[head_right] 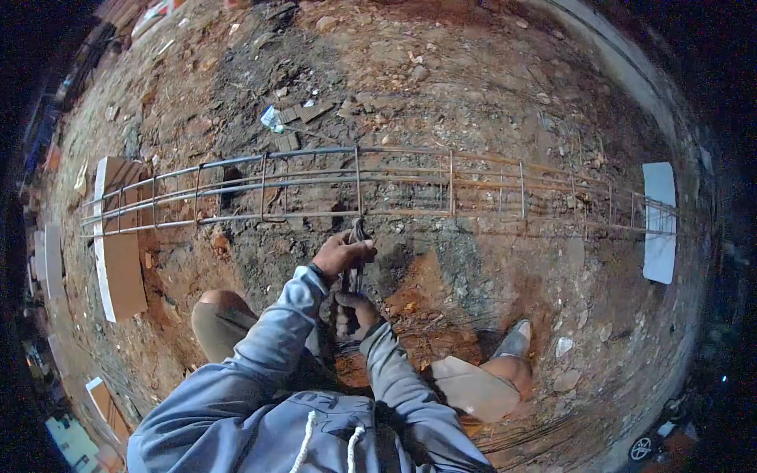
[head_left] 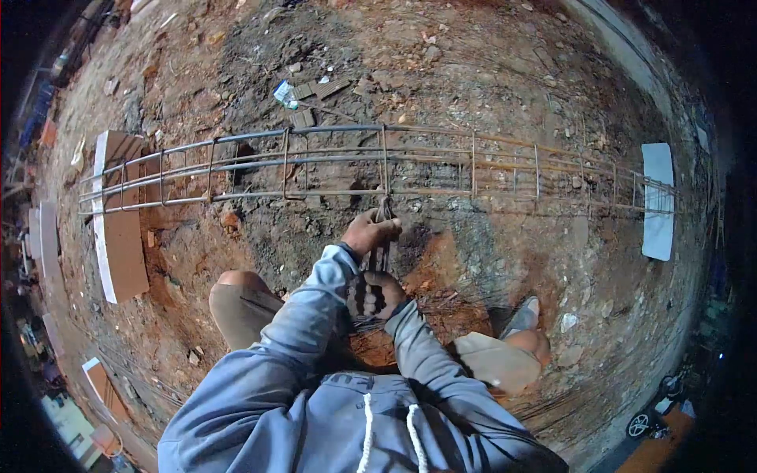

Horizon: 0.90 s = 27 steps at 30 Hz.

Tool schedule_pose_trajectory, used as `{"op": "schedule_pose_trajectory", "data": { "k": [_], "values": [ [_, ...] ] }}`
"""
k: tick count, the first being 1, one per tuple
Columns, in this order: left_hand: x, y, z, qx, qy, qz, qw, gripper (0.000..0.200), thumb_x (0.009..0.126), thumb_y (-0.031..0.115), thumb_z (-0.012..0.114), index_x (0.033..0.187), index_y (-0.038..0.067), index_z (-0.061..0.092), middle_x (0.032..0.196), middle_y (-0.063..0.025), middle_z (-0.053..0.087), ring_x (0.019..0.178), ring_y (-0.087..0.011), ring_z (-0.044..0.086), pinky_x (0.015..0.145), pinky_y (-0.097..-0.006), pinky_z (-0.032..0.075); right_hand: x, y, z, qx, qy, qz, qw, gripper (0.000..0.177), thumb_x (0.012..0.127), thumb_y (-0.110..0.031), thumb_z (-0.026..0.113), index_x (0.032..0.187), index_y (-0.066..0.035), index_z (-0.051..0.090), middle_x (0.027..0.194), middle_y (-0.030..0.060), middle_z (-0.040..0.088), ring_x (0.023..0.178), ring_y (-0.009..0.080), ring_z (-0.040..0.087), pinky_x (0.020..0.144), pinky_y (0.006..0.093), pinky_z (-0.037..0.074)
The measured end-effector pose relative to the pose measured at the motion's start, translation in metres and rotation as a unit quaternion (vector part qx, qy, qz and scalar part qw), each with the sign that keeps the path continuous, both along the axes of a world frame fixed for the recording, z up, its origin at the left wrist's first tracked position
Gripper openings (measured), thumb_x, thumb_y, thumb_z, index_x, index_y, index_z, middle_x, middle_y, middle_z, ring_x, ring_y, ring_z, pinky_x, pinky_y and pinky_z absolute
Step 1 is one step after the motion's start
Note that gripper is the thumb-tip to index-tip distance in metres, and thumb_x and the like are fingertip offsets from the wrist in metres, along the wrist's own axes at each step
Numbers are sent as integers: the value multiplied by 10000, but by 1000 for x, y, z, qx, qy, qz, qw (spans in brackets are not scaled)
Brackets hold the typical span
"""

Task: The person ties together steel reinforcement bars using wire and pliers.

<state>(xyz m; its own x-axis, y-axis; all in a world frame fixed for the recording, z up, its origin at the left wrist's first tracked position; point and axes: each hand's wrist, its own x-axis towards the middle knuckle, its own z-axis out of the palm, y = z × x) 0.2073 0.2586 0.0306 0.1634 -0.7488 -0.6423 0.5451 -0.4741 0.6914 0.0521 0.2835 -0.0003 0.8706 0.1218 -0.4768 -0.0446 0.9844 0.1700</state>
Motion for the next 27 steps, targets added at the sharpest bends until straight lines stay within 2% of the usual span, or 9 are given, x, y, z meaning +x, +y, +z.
{"op": "schedule_pose_trajectory", "data": {
  "k": [3,8,9,11,14,16,17,19,27],
  "values": [
    [-11,-8,9,30,210,76,974,150,848,205,573,847,63,524,683,-4,528,577,-101,501,522,-236,401,-10,-9,-10,-117,48,46,991,191,762,-228,626,821,-47,601,717,94,623,576,224,589,550,375,489],
    [-31,-16,-21,-8,113,152,982,179,848,185,552,724,126,437,538,27,389,437,-108,373,420,-266,324,-12,3,9,-405,297,44,864,351,770,-199,582,1052,9,578,959,153,626,932,274,585,840,328,435],
    [-39,-21,-23,19,84,188,978,193,846,187,555,716,128,425,537,28,386,434,-110,373,411,-275,322,-20,17,-15,-691,399,79,598,305,757,-175,590,1014,-9,584,928,140,626,902,296,585,805,360,444],
    [-49,-29,-21,52,22,227,972,212,841,200,559,710,131,407,537,26,381,431,-122,378,387,-296,321,-16,17,-4,-760,454,162,437,262,746,-120,525,981,-13,570,970,220,592,959,388,546,796,418,441],
    [-53,-24,-50,72,-148,188,968,232,853,265,547,702,125,441,568,34,400,463,-100,371,417,-270,308,-5,-6,22,-704,387,302,513,254,750,-131,514,971,-9,543,939,234,574,936,391,540,782,426,436],
    [-43,-17,-30,60,-223,126,965,254,863,303,535,708,118,457,576,43,402,481,-89,368,438,-264,305,-54,32,-160,-633,389,128,657,230,760,-161,536,940,-18,532,867,216,573,854,409,542,765,417,439],
    [-37,-10,-21,50,-294,58,953,284,872,341,523,715,110,473,584,52,404,499,-78,364,458,-258,302,-47,27,-132,-626,370,226,648,214,770,-188,558,914,-30,542,831,174,578,802,376,554,705,415,456],
    [-24,-3,-15,39,-192,80,977,315,879,378,500,806,73,526,627,26,459,544,-84,409,494,-252,336,-41,-1,-44,-52,119,19,991,267,776,-304,643,873,-71,554,791,81,589,674,254,579,517,369,468],
    [-1,18,-16,47,30,116,992,239,893,317,512,861,99,603,671,39,544,547,-79,476,490,-223,363,-12,-5,12,-107,133,-12,985,412,728,-382,704,929,-45,577,802,58,606,685,202,598,547,339,497]
  ]
}}
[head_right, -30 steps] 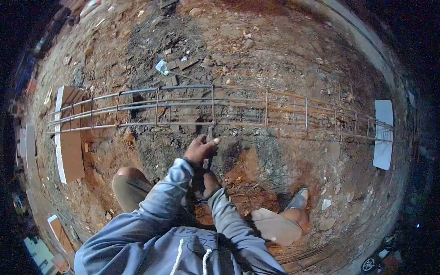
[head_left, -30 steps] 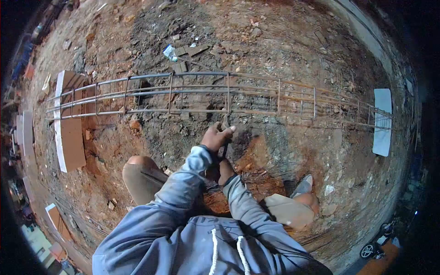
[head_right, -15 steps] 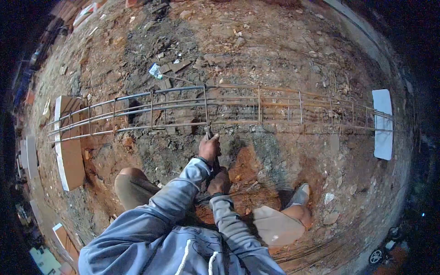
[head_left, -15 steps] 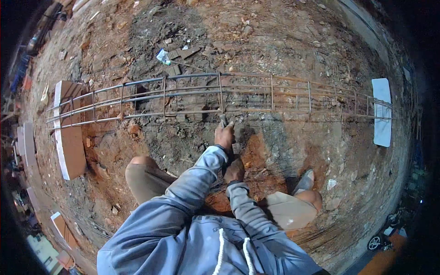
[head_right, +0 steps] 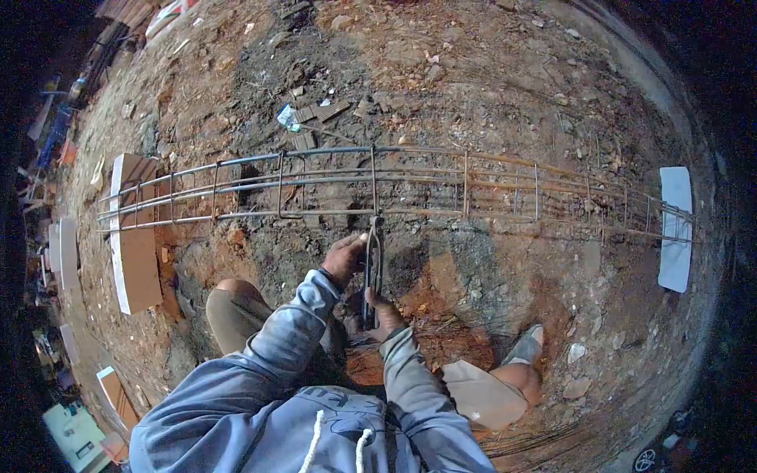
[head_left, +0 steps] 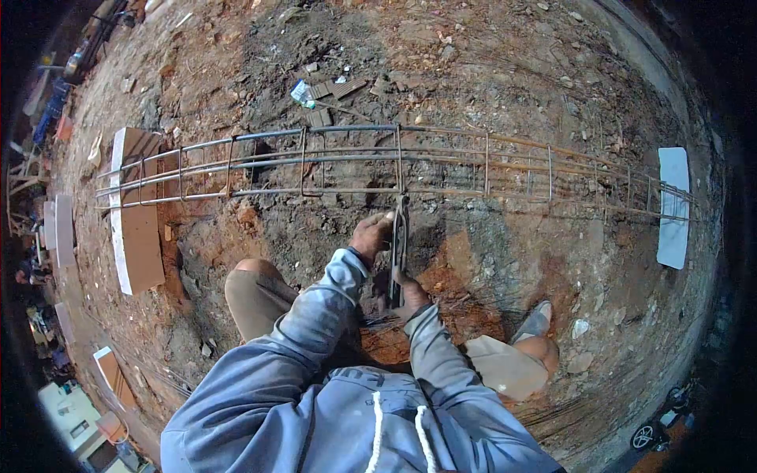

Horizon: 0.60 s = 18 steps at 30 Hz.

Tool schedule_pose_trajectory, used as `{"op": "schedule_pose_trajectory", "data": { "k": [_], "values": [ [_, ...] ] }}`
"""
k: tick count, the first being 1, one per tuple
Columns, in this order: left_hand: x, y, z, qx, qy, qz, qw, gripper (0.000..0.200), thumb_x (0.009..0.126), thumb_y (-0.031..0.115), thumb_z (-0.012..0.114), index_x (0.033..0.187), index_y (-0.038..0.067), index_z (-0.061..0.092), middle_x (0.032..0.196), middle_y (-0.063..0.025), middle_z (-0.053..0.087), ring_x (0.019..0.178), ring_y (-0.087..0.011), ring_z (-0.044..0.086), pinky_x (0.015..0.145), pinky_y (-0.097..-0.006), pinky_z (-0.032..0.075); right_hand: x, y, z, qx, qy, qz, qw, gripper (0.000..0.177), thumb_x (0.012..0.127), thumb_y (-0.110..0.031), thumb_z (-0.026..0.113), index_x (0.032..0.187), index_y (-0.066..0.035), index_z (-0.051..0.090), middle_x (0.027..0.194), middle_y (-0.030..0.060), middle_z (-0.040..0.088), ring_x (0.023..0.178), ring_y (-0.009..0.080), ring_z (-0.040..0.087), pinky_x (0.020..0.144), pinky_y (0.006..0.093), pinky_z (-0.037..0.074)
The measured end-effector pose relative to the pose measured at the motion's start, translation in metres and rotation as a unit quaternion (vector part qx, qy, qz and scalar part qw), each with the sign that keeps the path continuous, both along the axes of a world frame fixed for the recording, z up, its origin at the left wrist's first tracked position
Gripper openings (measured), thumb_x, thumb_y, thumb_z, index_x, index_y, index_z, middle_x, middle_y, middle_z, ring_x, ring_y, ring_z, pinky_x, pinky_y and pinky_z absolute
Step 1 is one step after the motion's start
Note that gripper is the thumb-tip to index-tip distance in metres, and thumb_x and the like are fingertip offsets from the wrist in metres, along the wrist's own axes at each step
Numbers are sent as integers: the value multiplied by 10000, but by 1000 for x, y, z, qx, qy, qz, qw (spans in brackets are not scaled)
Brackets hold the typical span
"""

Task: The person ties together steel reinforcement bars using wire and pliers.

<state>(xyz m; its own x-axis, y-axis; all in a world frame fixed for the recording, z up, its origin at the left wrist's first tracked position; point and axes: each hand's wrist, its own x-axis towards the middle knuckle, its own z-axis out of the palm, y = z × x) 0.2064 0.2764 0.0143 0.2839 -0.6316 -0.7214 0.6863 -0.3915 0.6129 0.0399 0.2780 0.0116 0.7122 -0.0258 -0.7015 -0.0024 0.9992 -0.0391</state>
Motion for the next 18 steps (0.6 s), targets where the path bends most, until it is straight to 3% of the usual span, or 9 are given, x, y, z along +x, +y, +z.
{"op": "schedule_pose_trajectory", "data": {
  "k": [1,5,7,8,9,11,12,17,18],
  "values": [
    [4,0,4,4,13,-9,1000,215,887,297,528,857,97,602,664,39,545,540,-79,478,479,-218,359,1,1,-6,1,2,-2,1000,412,728,-382,704,929,-45,577,802,58,606,685,202,598,547,339,497],
    [9,-1,-6,2,-46,-59,997,206,878,275,547,839,80,602,661,35,552,525,-86,482,466,-222,365,22,-3,3,-426,127,68,893,403,736,-234,690,1054,-18,569,926,105,631,815,241,603,735,380,475],
    [7,-2,-5,0,-108,-78,991,243,876,287,546,814,59,604,642,25,555,526,-98,501,471,-239,385,37,-1,19,-562,433,395,584,434,725,-158,680,1102,-5,530,936,149,629,851,256,607,751,383,474],
    [9,-4,-3,22,-202,-126,971,254,878,261,538,800,32,615,633,6,559,534,-105,515,482,-257,403,34,1,21,-631,411,356,553,451,732,-128,655,1118,19,475,918,180,625,807,237,619,696,345,490],
    [12,-5,-1,21,-203,-124,971,254,878,261,538,800,32,615,633,6,559,534,-105,515,482,-257,403,27,4,2,-632,410,357,552,451,732,-128,655,1118,19,475,918,180,625,807,237,619,696,345,490],
    [19,-8,22,77,-393,-238,885,254,866,254,546,812,19,627,652,-16,581,546,-104,518,501,-273,416,20,-1,-28,-431,191,164,866,434,747,-109,598,1153,-18,475,906,128,623,779,261,605,702,376,490],
    [24,-7,28,60,-427,-253,866,262,848,267,557,831,18,636,694,-24,611,560,-99,514,524,-286,430,8,-11,-18,-171,-81,-9,982,361,792,-97,557,1139,-15,509,933,143,619,785,286,606,748,379,492],
    [33,-3,10,33,-266,-170,948,228,832,245,590,791,24,624,661,-13,582,577,-94,514,526,-246,425,12,-7,-25,-151,20,18,988,469,832,-192,555,1243,-3,432,1139,161,544,1030,249,531,899,330,401],
    [31,-3,4,7,-270,-177,946,220,829,240,597,771,28,617,650,-10,571,576,-92,511,528,-244,424,21,-1,-31,-374,243,128,886,495,847,-230,548,1257,12,411,1171,153,525,1073,241,502,916,321,380]
  ]
}}
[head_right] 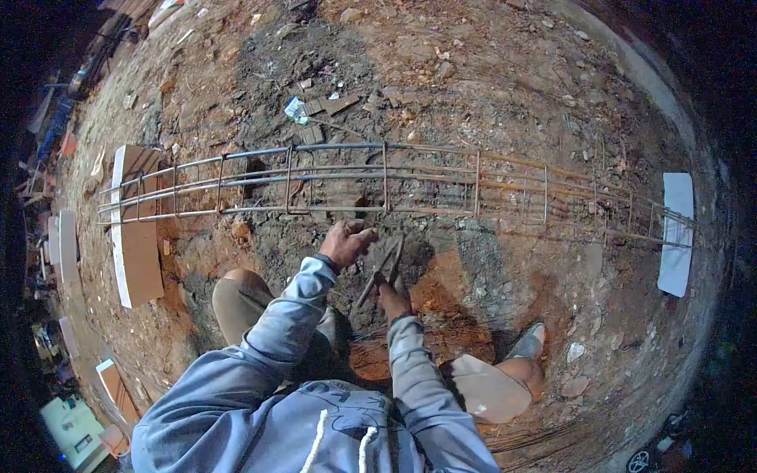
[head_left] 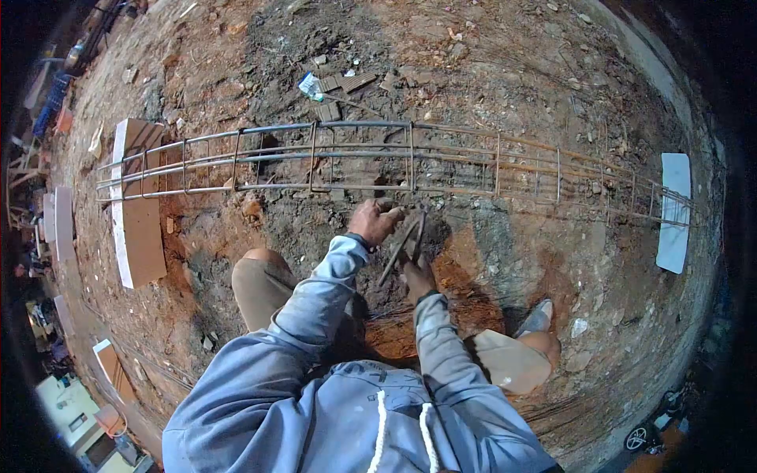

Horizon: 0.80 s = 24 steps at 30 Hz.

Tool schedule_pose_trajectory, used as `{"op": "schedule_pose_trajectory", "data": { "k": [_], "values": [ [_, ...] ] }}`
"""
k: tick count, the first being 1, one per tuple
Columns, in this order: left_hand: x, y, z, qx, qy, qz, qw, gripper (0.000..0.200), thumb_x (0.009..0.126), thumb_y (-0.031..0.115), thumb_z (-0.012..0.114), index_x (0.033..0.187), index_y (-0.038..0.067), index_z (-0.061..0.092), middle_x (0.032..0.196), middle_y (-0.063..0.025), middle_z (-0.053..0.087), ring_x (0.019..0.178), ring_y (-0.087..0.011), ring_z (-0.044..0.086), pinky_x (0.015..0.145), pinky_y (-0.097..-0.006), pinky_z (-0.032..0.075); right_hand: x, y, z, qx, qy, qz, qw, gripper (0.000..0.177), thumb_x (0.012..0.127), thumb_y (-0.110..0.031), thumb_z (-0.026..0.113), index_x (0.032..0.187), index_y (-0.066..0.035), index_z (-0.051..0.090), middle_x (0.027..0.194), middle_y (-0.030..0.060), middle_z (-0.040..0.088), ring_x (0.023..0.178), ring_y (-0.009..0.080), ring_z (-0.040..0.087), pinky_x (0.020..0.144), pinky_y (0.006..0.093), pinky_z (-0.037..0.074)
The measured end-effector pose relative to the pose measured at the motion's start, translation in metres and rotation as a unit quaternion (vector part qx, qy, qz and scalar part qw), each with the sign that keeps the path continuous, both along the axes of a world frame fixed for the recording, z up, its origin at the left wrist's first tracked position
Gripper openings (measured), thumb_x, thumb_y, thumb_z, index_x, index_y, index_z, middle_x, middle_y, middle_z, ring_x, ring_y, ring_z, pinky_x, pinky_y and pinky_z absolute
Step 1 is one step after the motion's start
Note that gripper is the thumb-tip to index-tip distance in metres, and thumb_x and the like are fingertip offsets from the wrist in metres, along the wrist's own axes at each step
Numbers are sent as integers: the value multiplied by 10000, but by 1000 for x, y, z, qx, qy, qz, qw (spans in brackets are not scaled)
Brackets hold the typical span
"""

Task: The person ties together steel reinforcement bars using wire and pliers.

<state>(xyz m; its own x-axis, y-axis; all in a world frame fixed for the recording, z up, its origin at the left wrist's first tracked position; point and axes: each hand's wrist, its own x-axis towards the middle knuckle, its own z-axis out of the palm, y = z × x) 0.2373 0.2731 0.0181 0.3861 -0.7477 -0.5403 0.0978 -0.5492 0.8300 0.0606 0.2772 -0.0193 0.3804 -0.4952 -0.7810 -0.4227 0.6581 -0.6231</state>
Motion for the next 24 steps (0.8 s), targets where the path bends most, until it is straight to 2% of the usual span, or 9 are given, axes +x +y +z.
{"op": "schedule_pose_trajectory", "data": {
  "k": [1,2,6,13,14,17,19,21,24],
  "values": [
    [-2,-2,-4,-24,-1,-14,1000,216,826,235,604,751,32,609,639,-7,561,574,-90,509,531,-242,424,6,4,-9,-240,234,82,939,525,862,-267,540,1270,26,389,1204,145,506,1115,232,473,934,312,360],
    [-7,-4,15,-13,30,5,999,233,825,249,609,726,38,597,628,-7,555,567,-87,493,523,-257,411,1,-1,-15,-259,97,15,961,551,890,-337,503,1288,21,370,1237,129,484,1120,235,472,937,300,351],
    [-28,-12,8,-8,14,14,1000,306,802,313,626,714,22,588,595,-30,542,566,-118,467,534,-294,378,8,-31,37,-54,32,-145,987,592,866,-449,482,1264,-13,429,1198,136,509,1039,236,494,892,317,356],
    [-24,-19,0,5,-164,-47,985,306,778,329,615,811,25,624,693,-168,610,665,-269,595,632,-370,440,0,-58,42,-55,-46,-66,995,279,850,-175,500,1071,-17,566,980,40,603,868,159,571,759,281,443],
    [-24,-19,4,44,-164,-51,984,326,774,335,612,877,27,636,792,-192,630,776,-304,620,682,-376,460,4,-55,31,-276,30,64,959,252,844,-162,508,1020,2,583,939,77,622,849,169,582,762,290,443],
    [-23,-14,13,78,-174,-22,981,341,773,324,611,927,21,635,866,-196,633,835,-314,618,716,-371,471,23,-42,11,-392,101,80,911,288,801,-178,542,1015,10,583,944,170,622,852,278,585,780,319,433],
    [-14,-5,28,71,-157,26,985,359,748,297,652,931,-12,633,878,-184,648,807,-274,629,711,-360,475,38,-35,33,-322,95,80,938,288,773,-169,562,994,14,584,936,184,620,855,318,575,793,323,426],
    [4,0,30,97,-105,30,989,354,744,282,661,911,-29,633,842,-175,655,765,-257,628,682,-360,472,45,-31,4,-291,19,92,952,262,778,-138,568,984,23,586,908,122,631,821,217,573,774,313,429],
    [16,11,27,91,-191,17,977,368,768,336,632,884,-13,642,814,-164,655,745,-280,623,671,-370,465,51,-33,6,-213,-88,58,971,359,772,-117,507,1070,81,541,1019,239,597,985,328,568,855,346,416]
  ]
}}
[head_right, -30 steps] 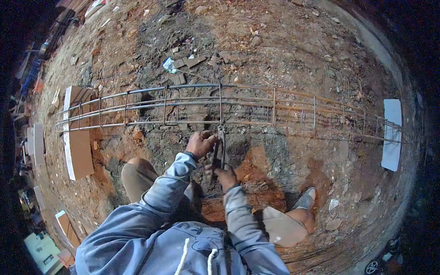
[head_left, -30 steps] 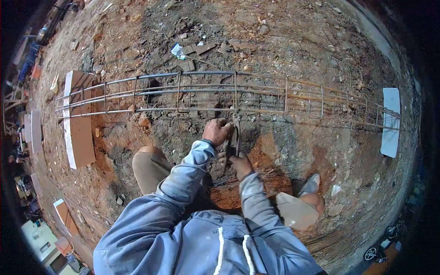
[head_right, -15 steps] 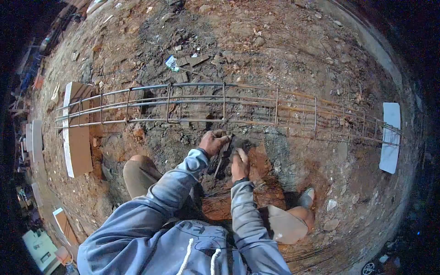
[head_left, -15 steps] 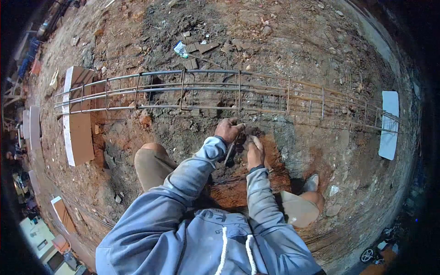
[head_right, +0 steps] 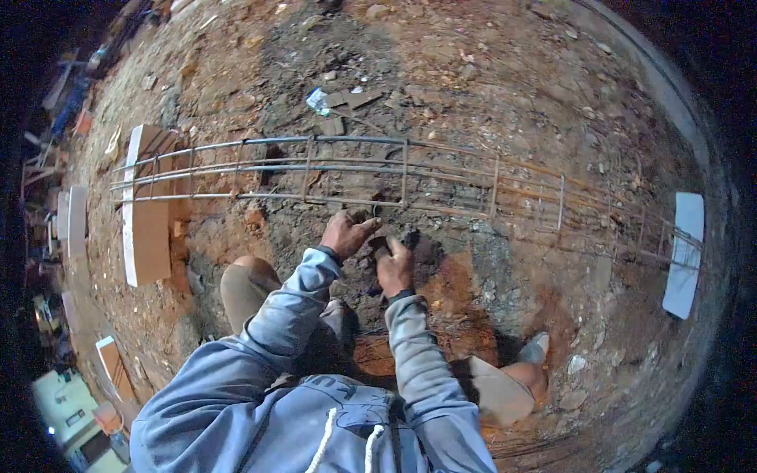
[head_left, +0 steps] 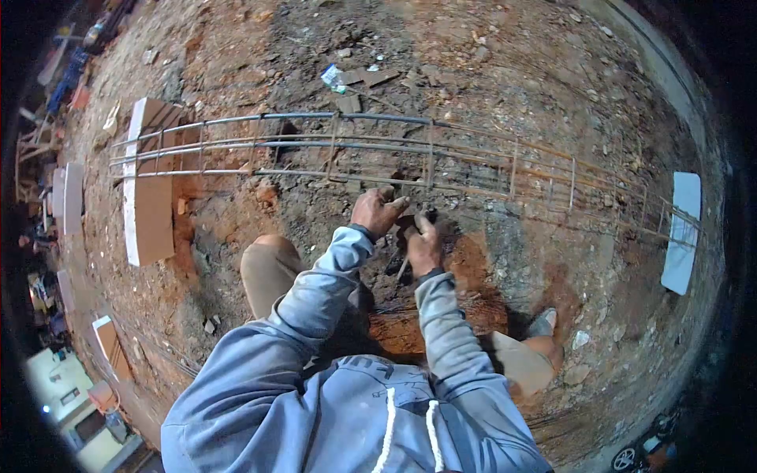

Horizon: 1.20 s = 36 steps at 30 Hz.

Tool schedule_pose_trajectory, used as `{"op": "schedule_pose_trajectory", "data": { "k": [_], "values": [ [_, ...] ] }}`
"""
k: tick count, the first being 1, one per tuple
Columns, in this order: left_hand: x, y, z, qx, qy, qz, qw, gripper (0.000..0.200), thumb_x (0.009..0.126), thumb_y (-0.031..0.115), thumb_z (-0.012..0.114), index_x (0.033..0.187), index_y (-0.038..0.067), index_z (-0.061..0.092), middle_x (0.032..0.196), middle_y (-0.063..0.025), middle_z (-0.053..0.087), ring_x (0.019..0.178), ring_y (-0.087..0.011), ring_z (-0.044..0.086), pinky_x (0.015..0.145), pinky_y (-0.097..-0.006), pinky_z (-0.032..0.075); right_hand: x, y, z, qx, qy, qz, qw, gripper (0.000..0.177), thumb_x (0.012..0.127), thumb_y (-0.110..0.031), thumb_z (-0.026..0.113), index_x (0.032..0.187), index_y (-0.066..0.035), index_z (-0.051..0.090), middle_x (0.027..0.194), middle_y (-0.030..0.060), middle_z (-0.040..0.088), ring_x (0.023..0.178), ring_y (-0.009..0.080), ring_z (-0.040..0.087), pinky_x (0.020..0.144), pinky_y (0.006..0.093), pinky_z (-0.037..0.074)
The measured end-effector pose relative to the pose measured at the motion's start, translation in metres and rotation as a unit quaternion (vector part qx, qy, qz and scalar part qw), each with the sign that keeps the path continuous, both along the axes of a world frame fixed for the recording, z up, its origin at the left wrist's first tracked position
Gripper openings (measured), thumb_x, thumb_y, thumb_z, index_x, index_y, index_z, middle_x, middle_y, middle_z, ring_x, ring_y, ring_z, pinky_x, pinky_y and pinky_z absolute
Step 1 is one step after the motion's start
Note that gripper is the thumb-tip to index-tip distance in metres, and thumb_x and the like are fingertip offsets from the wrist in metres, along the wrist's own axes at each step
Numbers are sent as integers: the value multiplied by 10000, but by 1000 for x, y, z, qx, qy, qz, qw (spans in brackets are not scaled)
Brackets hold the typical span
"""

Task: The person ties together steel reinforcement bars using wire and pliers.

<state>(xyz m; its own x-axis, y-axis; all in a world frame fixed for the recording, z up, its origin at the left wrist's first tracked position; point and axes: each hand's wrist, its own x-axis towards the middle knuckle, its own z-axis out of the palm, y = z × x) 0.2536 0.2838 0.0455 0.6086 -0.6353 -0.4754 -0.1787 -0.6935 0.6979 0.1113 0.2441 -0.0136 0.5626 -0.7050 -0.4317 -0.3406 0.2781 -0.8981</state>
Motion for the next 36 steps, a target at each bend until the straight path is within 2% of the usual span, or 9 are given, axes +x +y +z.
{"op": "schedule_pose_trajectory", "data": {
  "k": [4,7,9,17,19,25,30,32,36],
  "values": [
    [19,26,42,10,-90,-2,996,367,790,387,588,928,51,640,866,-190,631,803,-334,611,699,-402,469,4,4,3,-41,68,89,993,296,773,-159,569,973,59,576,918,187,628,897,283,599,767,362,460],
    [44,46,56,12,-308,54,950,196,766,282,622,860,112,641,894,-141,621,854,-314,583,799,-419,416,4,49,-103,-281,33,101,954,122,778,-101,543,825,7,574,717,85,619,631,217,608,567,322,489],
    [73,58,43,-48,-417,103,902,182,768,292,612,850,131,636,875,-113,607,858,-300,565,866,-428,356,27,37,-18,152,129,82,976,114,769,-94,538,827,-2,574,711,106,607,625,233,597,584,319,484],
    [115,70,30,17,-353,-36,935,279,783,367,598,901,121,659,852,-103,651,821,-315,595,786,-402,437,55,32,3,128,158,82,976,242,782,-161,509,877,42,601,775,170,626,781,300,607,692,384,461],
    [127,66,31,13,-307,-48,950,279,785,354,598,909,111,658,841,-104,654,803,-320,603,768,-392,457,53,31,-13,28,129,93,987,215,781,-135,497,859,29,612,754,164,627,699,256,619,622,364,465],
    [155,56,-4,-22,-157,-234,959,262,777,289,608,935,85,654,888,-120,655,840,-283,623,719,-369,488,54,42,13,129,190,58,971,203,775,-56,462,897,-5,616,732,135,636,604,199,606,552,325,481],
    [162,48,3,-3,-140,-270,952,335,752,375,599,868,60,609,835,-154,633,801,-342,599,684,-423,481,48,51,27,111,212,57,969,208,761,-19,454,867,-26,632,733,120,643,589,186,602,554,309,489],
    [157,49,9,-3,-158,-260,953,339,754,386,598,847,59,604,837,-156,627,798,-354,594,681,-439,476,43,56,19,162,180,-22,970,164,782,-25,507,922,-9,590,688,93,611,489,159,550,402,301,413],
    [154,52,11,-14,-173,-231,957,297,773,354,582,867,73,614,840,-162,626,801,-356,594,688,-441,468,45,55,-56,72,159,11,985,176,797,-19,497,951,-12,583,696,98,608,486,166,537,431,307,414]
  ]
}}
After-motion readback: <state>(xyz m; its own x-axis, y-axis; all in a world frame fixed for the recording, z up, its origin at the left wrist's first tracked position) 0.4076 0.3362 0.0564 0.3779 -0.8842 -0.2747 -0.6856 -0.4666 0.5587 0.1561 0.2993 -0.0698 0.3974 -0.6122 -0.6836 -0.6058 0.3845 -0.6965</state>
